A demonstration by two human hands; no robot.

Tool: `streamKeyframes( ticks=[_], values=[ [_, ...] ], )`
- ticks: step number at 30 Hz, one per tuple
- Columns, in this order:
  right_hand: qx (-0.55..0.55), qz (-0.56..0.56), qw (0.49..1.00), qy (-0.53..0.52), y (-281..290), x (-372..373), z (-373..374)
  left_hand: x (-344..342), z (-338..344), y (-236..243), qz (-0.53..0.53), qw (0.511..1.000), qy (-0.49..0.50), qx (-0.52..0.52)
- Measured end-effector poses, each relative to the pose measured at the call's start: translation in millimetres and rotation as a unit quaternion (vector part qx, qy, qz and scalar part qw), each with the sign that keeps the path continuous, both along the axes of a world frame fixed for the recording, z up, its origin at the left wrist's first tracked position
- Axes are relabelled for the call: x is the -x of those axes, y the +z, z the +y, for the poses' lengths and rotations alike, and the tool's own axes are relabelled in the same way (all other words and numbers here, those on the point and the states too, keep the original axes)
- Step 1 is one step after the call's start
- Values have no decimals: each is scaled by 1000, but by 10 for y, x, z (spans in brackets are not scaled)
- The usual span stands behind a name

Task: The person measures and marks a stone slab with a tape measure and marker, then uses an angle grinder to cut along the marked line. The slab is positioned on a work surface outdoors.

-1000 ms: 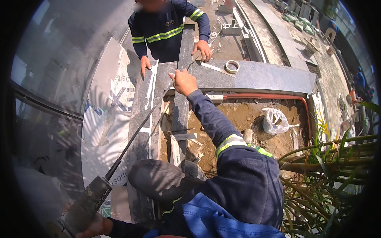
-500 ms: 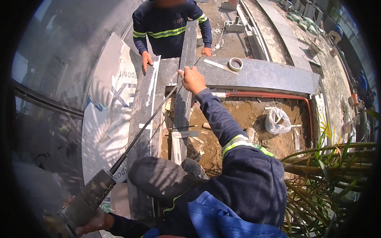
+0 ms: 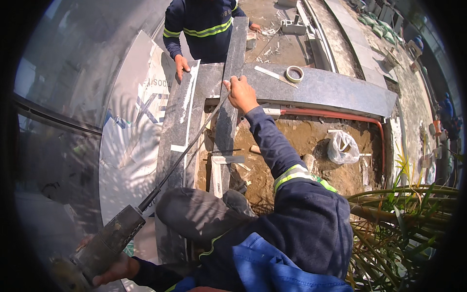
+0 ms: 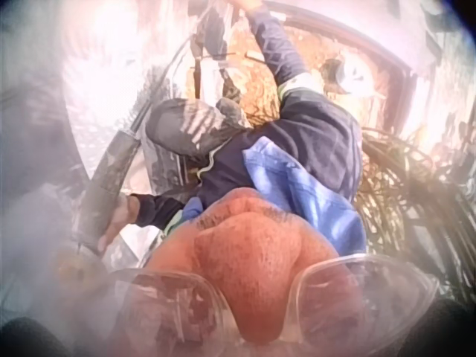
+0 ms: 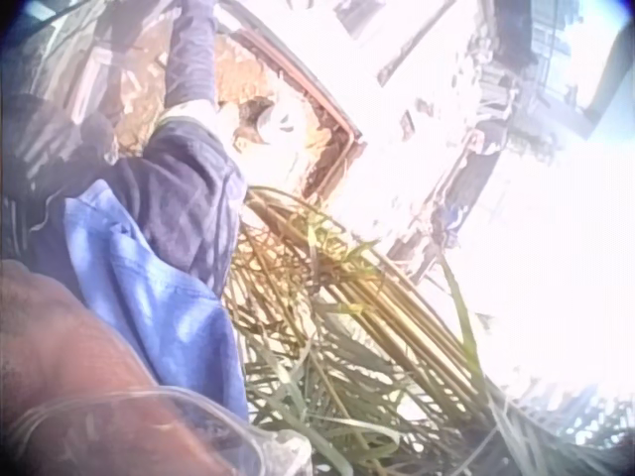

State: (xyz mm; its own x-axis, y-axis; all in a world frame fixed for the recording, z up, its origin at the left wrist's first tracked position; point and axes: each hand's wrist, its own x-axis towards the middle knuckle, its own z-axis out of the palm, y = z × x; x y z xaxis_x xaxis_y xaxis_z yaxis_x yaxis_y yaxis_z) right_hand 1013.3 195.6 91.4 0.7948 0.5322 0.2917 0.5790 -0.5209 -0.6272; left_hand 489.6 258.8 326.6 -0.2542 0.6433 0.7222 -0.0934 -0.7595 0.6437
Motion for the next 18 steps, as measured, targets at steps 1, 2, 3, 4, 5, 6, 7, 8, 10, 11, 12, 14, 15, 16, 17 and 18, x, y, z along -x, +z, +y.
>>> streamKeyframes(
  ticks=[1, 2, 3, 4, 5, 6, 7, 8, 10, 11, 12, 14, 15, 16, 17, 18],
  values=[
    [0, -3, 1000, 5, 23, 12, 13, 73, 13, -12, -28, 999, -26, 23],
    [-1, -7, 1000, 6, 40, 1, 11, 133, 40, 7, -58, 996, -55, 46],
    [-38, -8, 999, 4, 34, -3, 20, 167, 58, 10, -88, 990, -85, 67],
    [-64, -26, 998, 4, -14, -72, 21, 166, 72, -35, -67, 993, -69, 70],
    [-92, -48, 995, 6, -50, -201, 60, 62, 63, -58, -50, 995, -52, 71],
    [-120, -69, 990, 7, -17, -288, 90, -27, 52, -85, -32, 996, -35, 71],
    [-134, -96, 986, 5, 11, -359, 122, -78, 35, -125, -25, 995, -52, 78],
    [-143, -105, 984, 2, 82, -414, 137, -116, 19, -175, -18, 994, -69, 85],
    [-162, -119, 980, -2, 229, -506, 158, -159, 9, -235, -16, 989, -112, 97],
    [-169, -109, 980, -3, 303, -529, 150, -173, 5, -247, -21, 985, -138, 102],
    [-171, -120, 978, 4, 318, -574, 124, -183, 4, -279, -28, 979, -167, 110],
    [-176, -141, 974, 19, 328, -664, 106, -206, 0, -319, -50, 977, -170, 119],
    [-175, -141, 974, 21, 322, -681, 120, -212, -1, -322, -60, 976, -170, 122],
    [-174, -143, 974, 22, 309, -680, 123, -216, 3, -319, -57, 977, -169, 117],
    [-174, -144, 974, 24, 316, -657, 126, -212, 4, -308, -53, 978, -168, 112],
    [-174, -145, 974, 26, 314, -636, 131, -200, 2, -300, -49, 979, -166, 107]
  ],
)
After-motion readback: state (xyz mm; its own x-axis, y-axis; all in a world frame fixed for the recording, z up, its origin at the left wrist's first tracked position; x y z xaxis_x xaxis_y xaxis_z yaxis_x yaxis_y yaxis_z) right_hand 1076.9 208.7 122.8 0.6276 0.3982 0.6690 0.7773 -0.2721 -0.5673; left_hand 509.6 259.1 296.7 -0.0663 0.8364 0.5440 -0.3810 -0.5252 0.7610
